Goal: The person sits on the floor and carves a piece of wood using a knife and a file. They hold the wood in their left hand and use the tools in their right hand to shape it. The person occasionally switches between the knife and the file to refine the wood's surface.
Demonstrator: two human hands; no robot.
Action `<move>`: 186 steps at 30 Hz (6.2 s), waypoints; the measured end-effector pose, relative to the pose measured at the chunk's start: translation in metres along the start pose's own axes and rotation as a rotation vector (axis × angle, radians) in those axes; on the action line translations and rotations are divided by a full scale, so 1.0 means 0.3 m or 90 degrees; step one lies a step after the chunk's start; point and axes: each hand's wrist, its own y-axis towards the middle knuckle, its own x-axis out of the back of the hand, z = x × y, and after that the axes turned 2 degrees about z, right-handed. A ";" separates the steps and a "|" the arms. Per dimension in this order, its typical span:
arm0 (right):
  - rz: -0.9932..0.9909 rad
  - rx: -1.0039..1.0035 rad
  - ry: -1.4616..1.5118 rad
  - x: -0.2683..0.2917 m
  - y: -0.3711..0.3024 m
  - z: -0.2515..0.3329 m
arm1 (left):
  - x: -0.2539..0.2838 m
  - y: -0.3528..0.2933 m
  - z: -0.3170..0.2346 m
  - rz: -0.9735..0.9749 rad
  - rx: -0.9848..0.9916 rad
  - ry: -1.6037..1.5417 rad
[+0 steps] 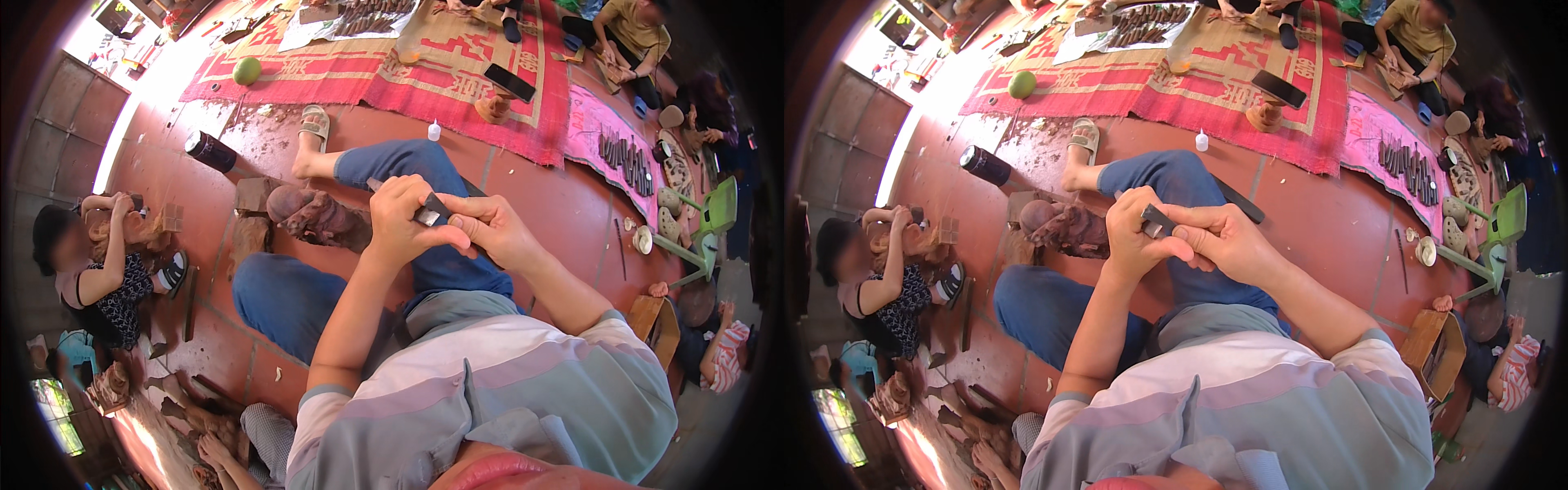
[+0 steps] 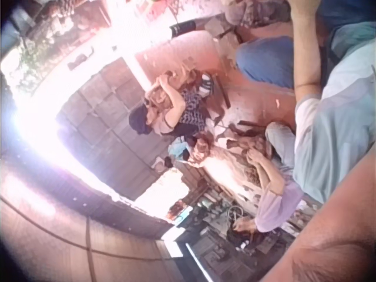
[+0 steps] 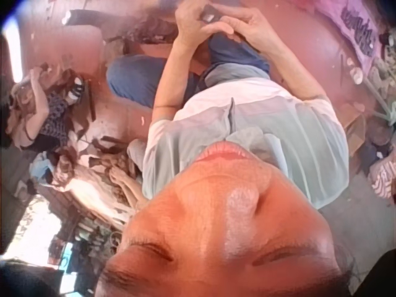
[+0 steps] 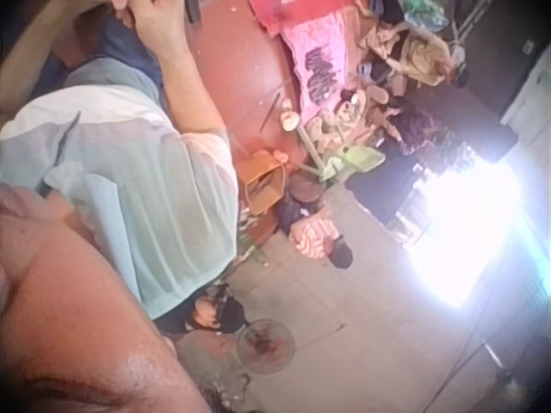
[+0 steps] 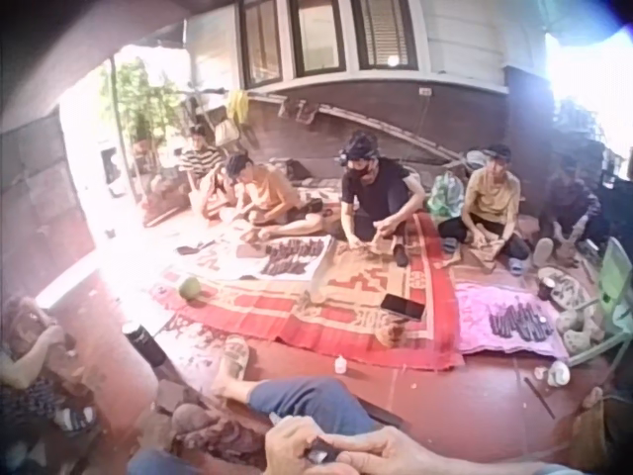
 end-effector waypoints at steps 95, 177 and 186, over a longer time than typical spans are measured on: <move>-0.361 0.196 -0.259 0.764 0.642 -0.869 | -0.016 -0.235 -0.342 -0.393 0.676 -0.011; 0.117 0.302 -0.352 -0.299 0.530 -0.036 | 0.415 -0.166 0.092 -0.158 0.392 -0.219; 0.116 0.246 -0.268 -0.237 0.547 -0.004 | 0.395 -0.173 0.111 -0.155 0.355 -0.184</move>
